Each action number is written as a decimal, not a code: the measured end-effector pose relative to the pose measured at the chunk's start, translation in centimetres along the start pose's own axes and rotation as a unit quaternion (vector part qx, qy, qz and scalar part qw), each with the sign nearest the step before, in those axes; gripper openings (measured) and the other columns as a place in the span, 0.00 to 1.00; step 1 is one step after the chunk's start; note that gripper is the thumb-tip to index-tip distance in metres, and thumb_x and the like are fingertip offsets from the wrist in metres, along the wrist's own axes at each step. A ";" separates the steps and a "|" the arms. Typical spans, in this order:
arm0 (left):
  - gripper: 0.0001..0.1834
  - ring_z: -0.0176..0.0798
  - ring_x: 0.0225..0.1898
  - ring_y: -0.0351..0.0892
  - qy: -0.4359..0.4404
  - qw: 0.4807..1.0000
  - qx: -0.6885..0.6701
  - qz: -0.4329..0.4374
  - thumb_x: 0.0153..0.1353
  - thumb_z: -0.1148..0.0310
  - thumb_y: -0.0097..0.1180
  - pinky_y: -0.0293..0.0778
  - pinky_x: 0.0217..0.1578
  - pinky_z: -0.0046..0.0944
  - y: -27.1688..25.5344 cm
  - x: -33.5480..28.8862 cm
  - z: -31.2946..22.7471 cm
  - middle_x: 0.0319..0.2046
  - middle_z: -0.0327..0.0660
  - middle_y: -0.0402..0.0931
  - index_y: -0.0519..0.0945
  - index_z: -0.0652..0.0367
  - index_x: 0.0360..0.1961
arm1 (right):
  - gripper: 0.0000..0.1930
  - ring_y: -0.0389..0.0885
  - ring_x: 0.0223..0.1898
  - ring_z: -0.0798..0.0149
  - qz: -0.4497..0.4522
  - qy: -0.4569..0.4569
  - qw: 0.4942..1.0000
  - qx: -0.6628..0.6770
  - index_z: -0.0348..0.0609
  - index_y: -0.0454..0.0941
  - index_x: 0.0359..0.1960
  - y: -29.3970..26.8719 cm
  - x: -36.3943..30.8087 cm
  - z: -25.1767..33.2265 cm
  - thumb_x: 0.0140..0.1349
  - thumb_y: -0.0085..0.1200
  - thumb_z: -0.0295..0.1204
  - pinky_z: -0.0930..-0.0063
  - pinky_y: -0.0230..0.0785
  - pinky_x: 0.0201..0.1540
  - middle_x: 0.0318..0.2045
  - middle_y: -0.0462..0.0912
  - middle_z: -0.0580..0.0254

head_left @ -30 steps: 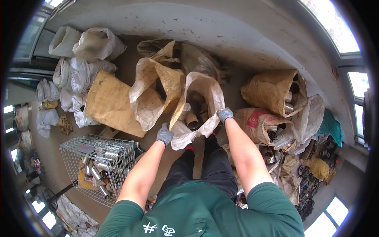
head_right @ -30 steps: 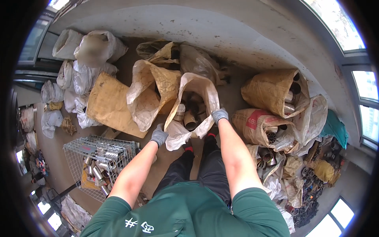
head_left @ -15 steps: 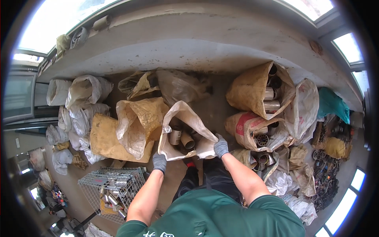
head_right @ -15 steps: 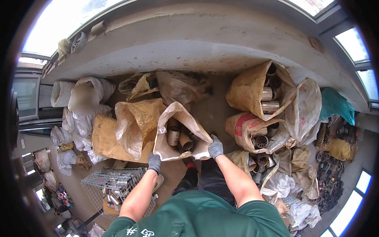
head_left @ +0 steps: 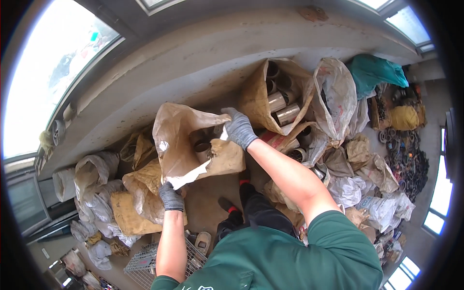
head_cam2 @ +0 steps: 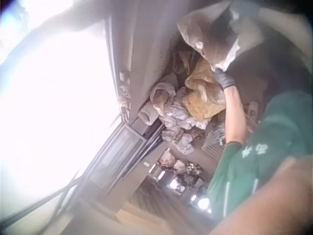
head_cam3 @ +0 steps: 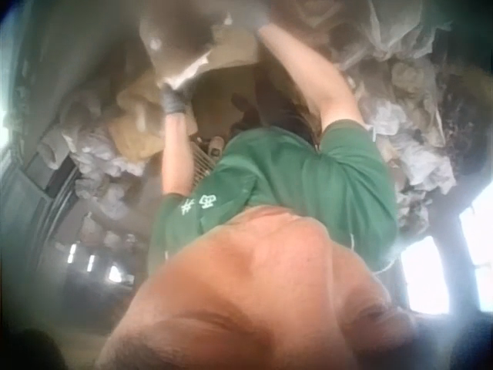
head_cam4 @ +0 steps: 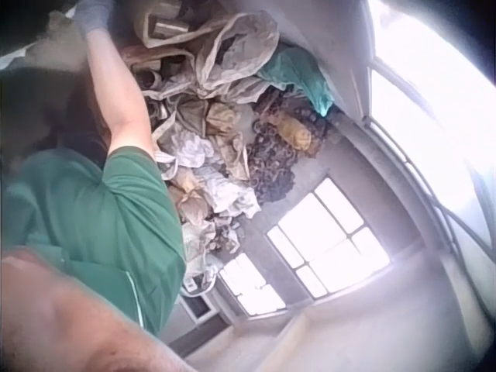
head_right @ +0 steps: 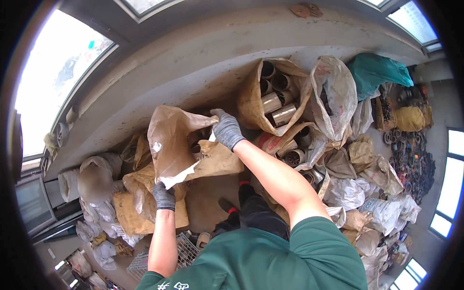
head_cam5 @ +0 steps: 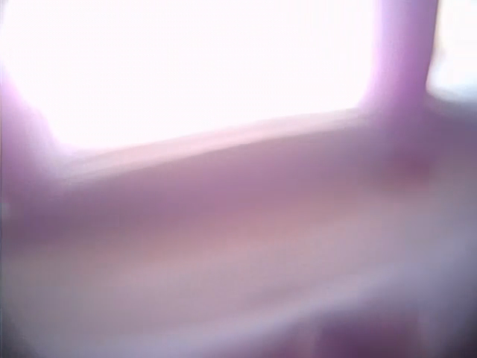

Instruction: The person, wearing gloves, sorts through metal scrap components, picking them up from the floor and placing them into different bags and a metal wire cart.

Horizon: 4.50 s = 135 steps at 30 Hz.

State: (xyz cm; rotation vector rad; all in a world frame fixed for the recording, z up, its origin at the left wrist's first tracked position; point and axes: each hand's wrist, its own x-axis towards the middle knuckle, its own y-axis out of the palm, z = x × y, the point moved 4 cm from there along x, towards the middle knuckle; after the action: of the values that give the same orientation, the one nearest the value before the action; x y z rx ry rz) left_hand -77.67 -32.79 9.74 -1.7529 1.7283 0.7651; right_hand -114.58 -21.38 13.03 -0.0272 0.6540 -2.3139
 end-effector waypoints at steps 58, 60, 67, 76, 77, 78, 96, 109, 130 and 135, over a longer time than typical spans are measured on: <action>0.04 0.44 0.34 0.78 0.105 0.347 0.869 0.338 0.58 0.67 0.54 0.75 0.35 0.42 -6.8 5.3 -7.8 0.30 0.41 0.79 0.79 0.52 0.30 | 0.16 0.78 0.47 0.46 -0.176 0.054 0.978 -0.096 0.41 0.77 0.48 -16.9 0.5 -15.6 0.62 0.53 0.35 0.55 0.72 0.49 0.43 0.80 0.48; 0.03 0.44 0.34 0.78 0.220 0.217 0.852 0.423 0.57 0.67 0.53 0.75 0.35 0.43 -4.3 8.9 -7.5 0.29 0.40 0.78 0.78 0.50 0.28 | 0.11 0.78 0.44 0.46 -0.225 0.088 0.970 -0.015 0.41 0.77 0.43 -17.9 -7.6 -15.5 0.61 0.53 0.31 0.55 0.73 0.48 0.39 0.77 0.50; 0.03 0.45 0.28 0.81 0.445 -0.025 0.748 0.491 0.52 0.69 0.62 0.75 0.30 0.42 15.2 5.7 -4.7 0.27 0.38 0.82 0.79 0.49 0.26 | 0.10 0.81 0.38 0.44 -0.215 0.311 0.923 -0.069 0.42 0.80 0.38 -17.1 -40.6 -22.8 0.58 0.53 0.32 0.52 0.73 0.43 0.34 0.82 0.47; 0.20 0.38 0.22 0.73 0.272 0.404 0.762 0.427 0.55 0.57 0.66 0.71 0.29 0.43 20.5 3.5 0.6 0.20 0.44 0.79 0.79 0.67 0.25 | 0.19 0.82 0.52 0.49 0.168 0.629 0.754 -0.088 0.45 0.84 0.47 1.6 -80.7 -25.9 0.60 0.53 0.41 0.57 0.75 0.54 0.51 0.83 0.50; 0.19 0.38 0.22 0.73 0.301 0.418 0.744 0.426 0.55 0.57 0.67 0.71 0.29 0.43 19.8 5.4 -0.3 0.21 0.45 0.80 0.79 0.67 0.25 | 0.20 0.82 0.52 0.50 0.147 0.640 0.752 -0.052 0.45 0.84 0.48 2.9 -79.7 -26.2 0.60 0.54 0.42 0.58 0.75 0.54 0.51 0.83 0.51; 0.19 0.38 0.22 0.73 0.326 0.431 0.725 0.427 0.54 0.58 0.67 0.72 0.29 0.43 18.9 7.0 -0.9 0.22 0.45 0.80 0.79 0.66 0.25 | 0.21 0.83 0.52 0.51 0.127 0.653 0.746 -0.015 0.45 0.84 0.49 4.0 -79.7 -25.9 0.60 0.55 0.43 0.59 0.75 0.54 0.51 0.83 0.53; 0.16 0.42 0.28 0.80 0.198 0.259 0.819 0.472 0.58 0.62 0.63 0.75 0.34 0.41 -15.0 -0.9 7.2 0.28 0.48 0.84 0.82 0.69 0.36 | 0.23 0.83 0.50 0.53 -0.093 0.661 0.743 0.058 0.50 0.80 0.55 12.5 -104.1 -23.0 0.58 0.53 0.41 0.64 0.74 0.55 0.50 0.84 0.53; 0.17 0.41 0.27 0.80 0.378 0.051 0.825 0.417 0.59 0.61 0.61 0.76 0.35 0.40 -17.7 -1.8 3.9 0.27 0.47 0.83 0.82 0.69 0.36 | 0.24 0.80 0.53 0.45 -0.224 0.601 0.763 -0.082 0.43 0.79 0.53 -5.8 -103.5 -31.0 0.56 0.58 0.39 0.59 0.72 0.58 0.51 0.82 0.46; 0.18 0.50 0.43 0.83 0.259 0.045 0.769 0.583 0.62 0.59 0.61 0.77 0.47 0.41 -6.5 -45.4 50.7 0.39 0.52 0.83 0.82 0.64 0.43 | 0.31 0.80 0.51 0.41 -0.396 0.667 0.631 0.001 0.44 0.65 0.62 -10.4 -104.1 -39.1 0.55 0.59 0.32 0.51 0.76 0.52 0.64 0.65 0.48; 0.18 0.55 0.43 0.83 0.263 0.024 0.698 0.666 0.62 0.58 0.60 0.77 0.47 0.44 -4.1 -54.5 64.9 0.38 0.53 0.83 0.83 0.64 0.40 | 0.19 0.80 0.52 0.43 -0.242 0.637 0.732 0.003 0.42 0.77 0.51 -10.7 -106.8 -41.6 0.56 0.55 0.27 0.54 0.75 0.53 0.55 0.75 0.44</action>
State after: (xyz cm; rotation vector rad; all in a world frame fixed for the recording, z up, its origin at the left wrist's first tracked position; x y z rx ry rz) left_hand -74.93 51.88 5.22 1.5699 2.1326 -1.2661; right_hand -50.78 73.41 -0.74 1.7089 1.3908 -2.5535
